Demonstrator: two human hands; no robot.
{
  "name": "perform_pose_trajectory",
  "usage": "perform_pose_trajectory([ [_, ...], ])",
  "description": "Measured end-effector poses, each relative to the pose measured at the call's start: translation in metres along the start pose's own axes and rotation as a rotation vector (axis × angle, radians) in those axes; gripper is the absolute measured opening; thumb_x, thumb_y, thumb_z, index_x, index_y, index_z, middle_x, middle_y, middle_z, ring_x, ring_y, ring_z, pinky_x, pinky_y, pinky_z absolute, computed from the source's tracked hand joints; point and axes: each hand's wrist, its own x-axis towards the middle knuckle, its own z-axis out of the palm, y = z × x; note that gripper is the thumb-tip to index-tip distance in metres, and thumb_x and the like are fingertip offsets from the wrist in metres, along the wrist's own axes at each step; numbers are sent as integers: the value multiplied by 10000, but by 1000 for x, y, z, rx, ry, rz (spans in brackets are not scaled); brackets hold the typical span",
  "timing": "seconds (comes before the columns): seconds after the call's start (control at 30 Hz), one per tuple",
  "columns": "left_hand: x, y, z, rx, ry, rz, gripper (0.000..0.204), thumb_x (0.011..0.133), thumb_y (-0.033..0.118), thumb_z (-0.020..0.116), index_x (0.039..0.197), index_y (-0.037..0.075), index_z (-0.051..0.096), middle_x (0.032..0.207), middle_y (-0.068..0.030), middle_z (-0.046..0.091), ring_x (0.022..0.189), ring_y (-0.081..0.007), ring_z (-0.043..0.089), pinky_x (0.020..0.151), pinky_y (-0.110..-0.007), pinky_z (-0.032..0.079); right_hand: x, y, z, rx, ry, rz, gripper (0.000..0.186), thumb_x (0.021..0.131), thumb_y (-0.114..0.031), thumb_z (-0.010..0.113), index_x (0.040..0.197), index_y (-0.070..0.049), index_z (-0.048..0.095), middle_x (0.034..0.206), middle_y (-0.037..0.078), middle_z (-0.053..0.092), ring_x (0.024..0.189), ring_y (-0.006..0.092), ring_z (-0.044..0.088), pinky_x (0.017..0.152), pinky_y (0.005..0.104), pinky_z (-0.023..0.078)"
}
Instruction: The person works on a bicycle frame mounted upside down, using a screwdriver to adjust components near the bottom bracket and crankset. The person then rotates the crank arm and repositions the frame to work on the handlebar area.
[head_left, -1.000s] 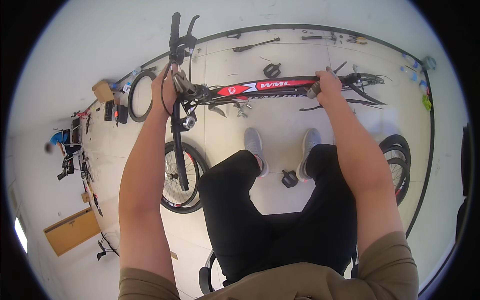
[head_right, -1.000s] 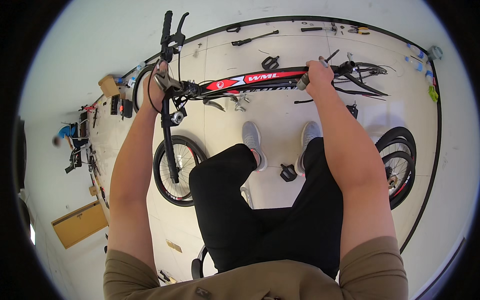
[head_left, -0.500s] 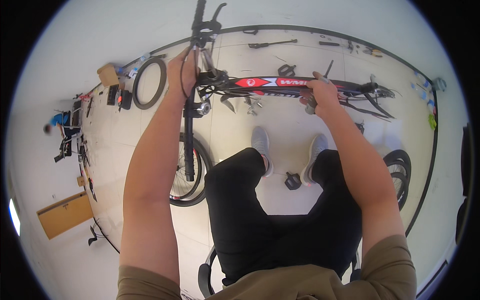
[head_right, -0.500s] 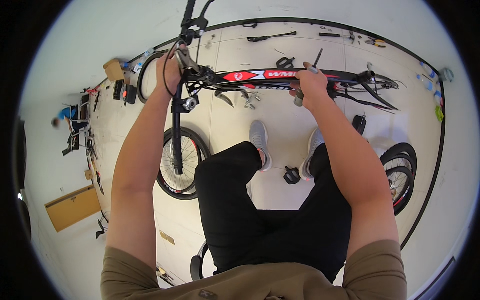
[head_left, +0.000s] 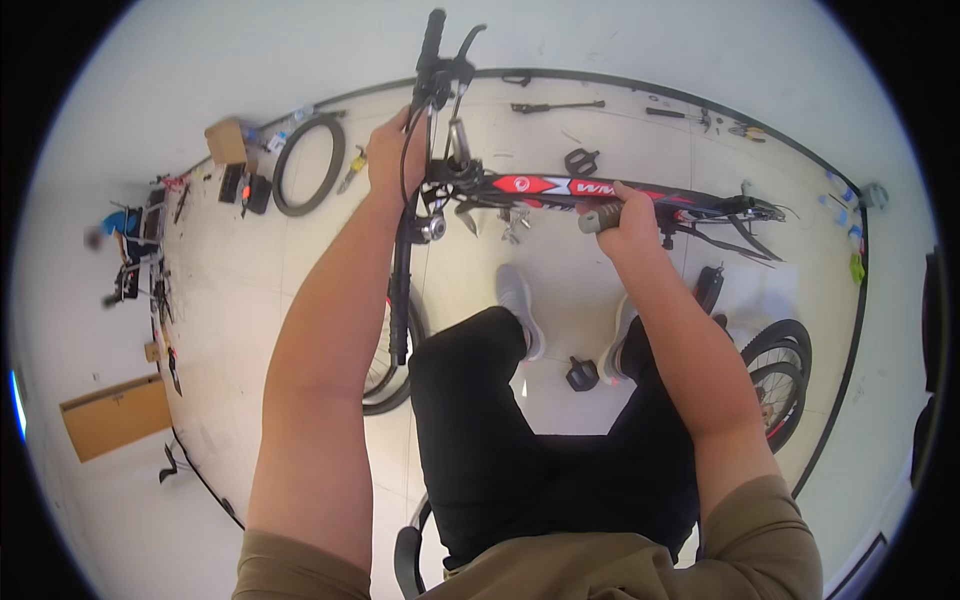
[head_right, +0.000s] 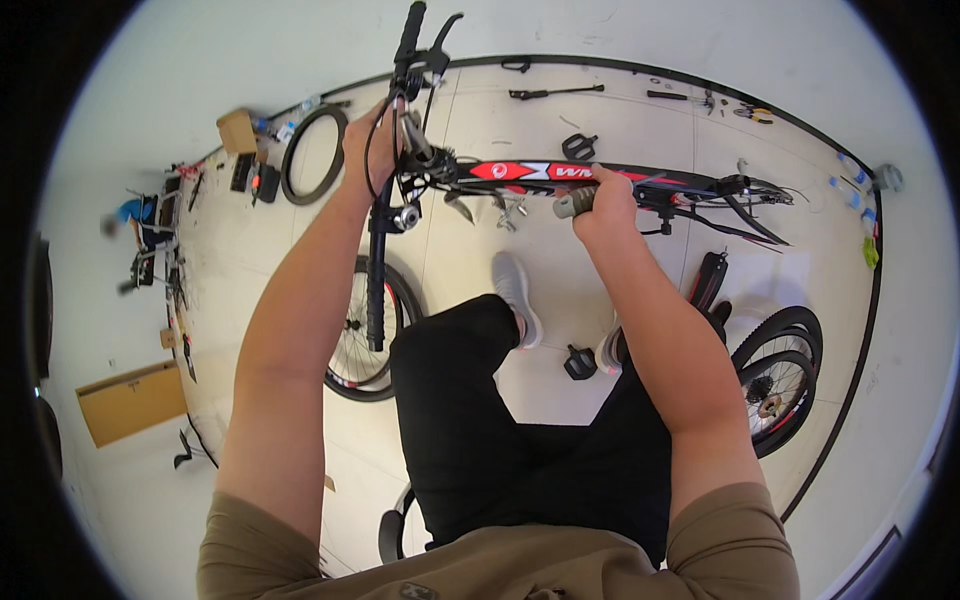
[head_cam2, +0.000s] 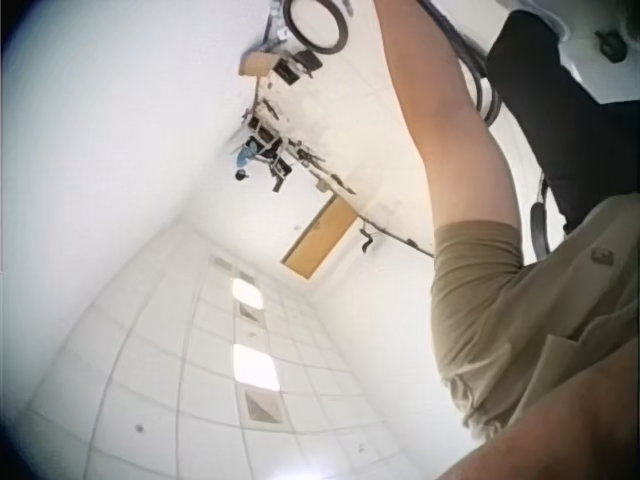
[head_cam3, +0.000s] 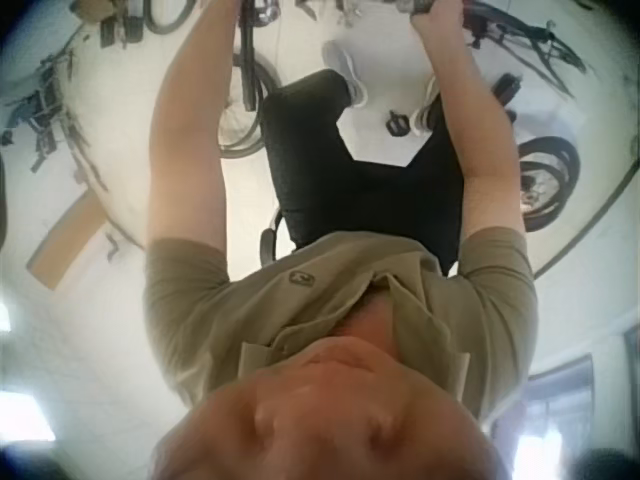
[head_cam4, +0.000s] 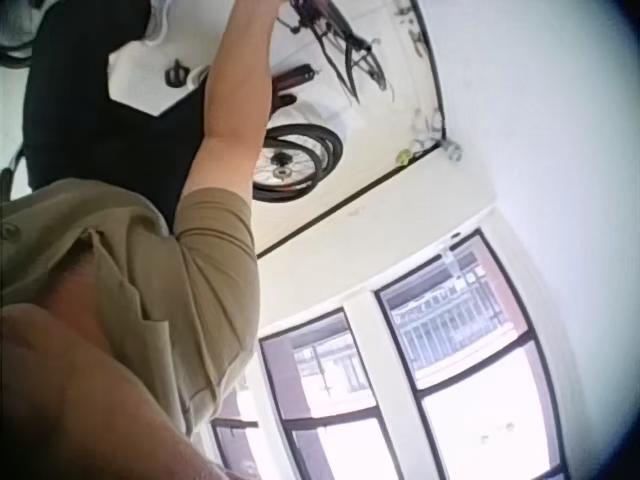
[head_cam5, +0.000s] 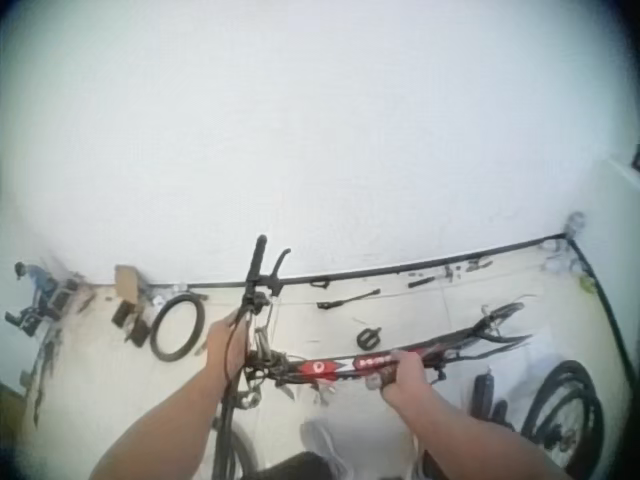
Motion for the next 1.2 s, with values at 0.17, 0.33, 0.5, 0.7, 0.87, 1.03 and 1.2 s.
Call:
perform_pose_trajectory([
  [0.17,2,0,-5,36,-20,25,385,956,400,539,1191,131,683,873,-266,674,858,-435,651,758,-460,493,55,-12,-20,99,144,-154,256,949,-122,601,1147,5,498,1082,110,558,866,231,605,765,459,552],
  [0.33,-11,13,-10,38,-15,56,417,954,422,534,1195,115,682,732,-226,655,722,-390,652,706,-443,492,50,-18,-13,45,145,-91,234,941,-143,625,1113,-24,521,1061,85,553,834,205,581,728,413,526],
  [0.5,-8,4,-7,58,6,107,424,953,409,542,1217,106,677,746,-223,655,722,-367,650,721,-429,489,67,-18,-24,9,56,-79,261,954,-103,582,1169,-11,465,1093,114,521,869,238,573,734,482,552],
  [0.7,-8,-15,-9,-106,44,-109,380,936,364,591,1187,98,696,708,-151,642,682,-247,611,710,-400,479,46,-20,-3,-25,69,-82,319,933,-70,564,1207,10,421,1109,180,506,864,332,634,725,688,567],
  [0.87,-13,0,-11,-101,-9,-116,379,911,353,630,1160,76,696,744,-133,643,703,-212,586,707,-384,471,70,-25,-14,-12,71,-74,336,923,-48,557,1211,30,403,1111,182,506,873,333,625,744,673,571],
  [1.03,-12,7,-15,-77,-45,-64,375,877,332,646,1127,57,698,696,-144,623,662,-223,588,667,-390,468,52,-29,-8,-45,50,-76,292,938,-45,531,1188,33,404,1105,189,500,896,335,608,738,627,573],
  [1.2,-13,10,-17,17,-52,37,400,841,310,628,1115,24,684,695,-194,635,645,-293,612,677,-420,486,56,-32,-11,-104,40,-139,274,963,-57,500,1198,38,395,1118,224,471,960,400,601,778,728,542],
])
